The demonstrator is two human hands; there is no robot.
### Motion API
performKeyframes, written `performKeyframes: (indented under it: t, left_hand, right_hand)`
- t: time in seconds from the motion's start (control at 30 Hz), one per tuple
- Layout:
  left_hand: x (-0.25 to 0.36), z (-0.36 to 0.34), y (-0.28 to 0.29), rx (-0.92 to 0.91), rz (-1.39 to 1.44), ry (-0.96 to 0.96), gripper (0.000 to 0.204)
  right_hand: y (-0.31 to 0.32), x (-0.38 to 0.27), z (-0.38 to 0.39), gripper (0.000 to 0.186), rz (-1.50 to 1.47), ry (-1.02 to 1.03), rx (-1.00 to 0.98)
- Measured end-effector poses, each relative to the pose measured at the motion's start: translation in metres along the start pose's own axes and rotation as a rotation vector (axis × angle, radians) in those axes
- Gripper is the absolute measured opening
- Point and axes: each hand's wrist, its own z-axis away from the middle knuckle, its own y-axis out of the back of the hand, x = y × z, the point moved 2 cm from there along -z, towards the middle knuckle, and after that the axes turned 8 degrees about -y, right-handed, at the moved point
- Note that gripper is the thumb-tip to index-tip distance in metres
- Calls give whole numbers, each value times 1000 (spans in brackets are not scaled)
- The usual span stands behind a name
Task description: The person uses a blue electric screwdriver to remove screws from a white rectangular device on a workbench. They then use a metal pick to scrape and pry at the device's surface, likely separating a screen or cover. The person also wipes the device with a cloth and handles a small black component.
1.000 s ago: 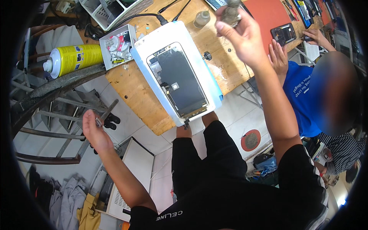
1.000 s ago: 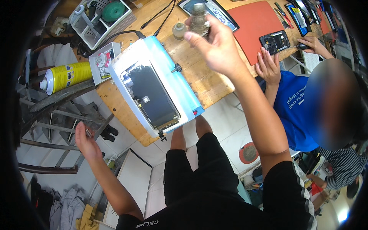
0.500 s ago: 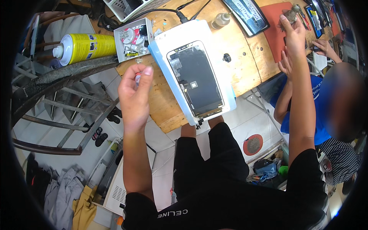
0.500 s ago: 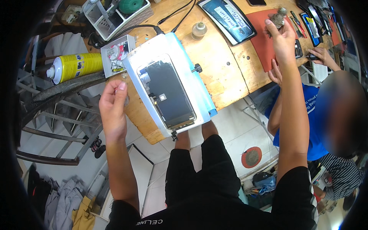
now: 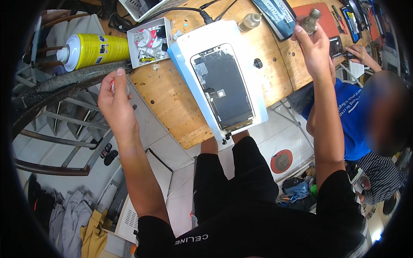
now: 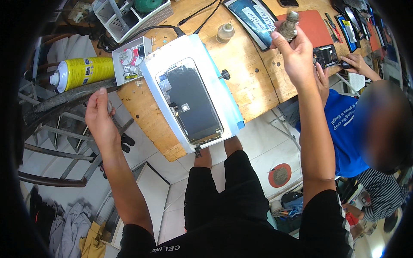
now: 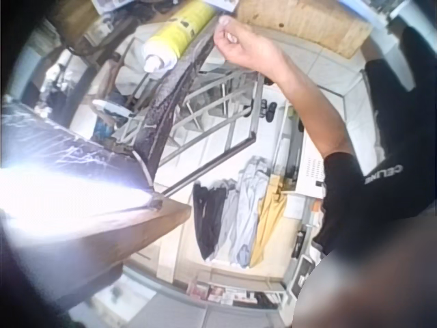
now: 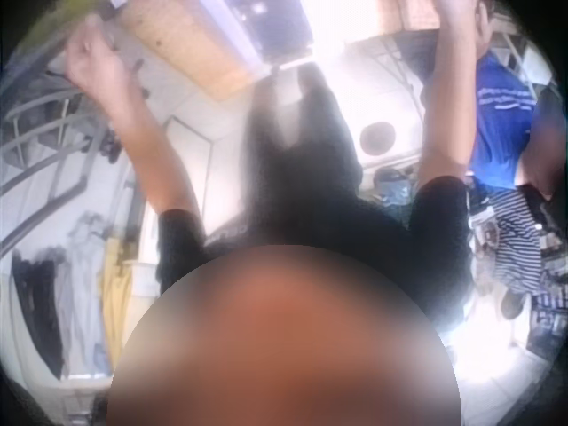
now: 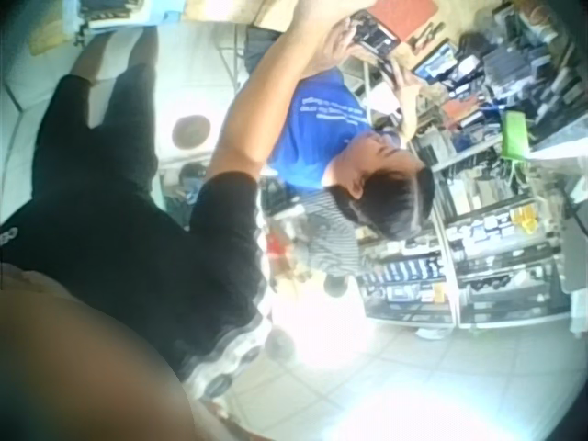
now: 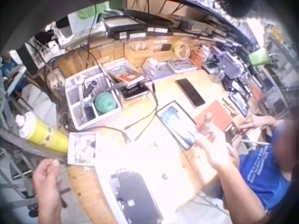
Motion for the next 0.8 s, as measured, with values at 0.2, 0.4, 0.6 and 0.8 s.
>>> performKeyframes:
  t: [0.2,0.4,0.6,0.8]
  left_hand:
    - [-16,15,32,179,-111,87,21]
    - [-41,43,68,240,-65,118,16]
    - [-57,71,102,332,-145,166,16]
    - [-58,86,117,366,-184,189,18]
  right_hand:
    - [-33,-9,14,30,-52,46,-80]
    - [-68,-20,15,31,-115,86,-189]
    - [-93,-31,18,31,-62,132,-280]
    - [-107,-37,22,34,4,108,-396]
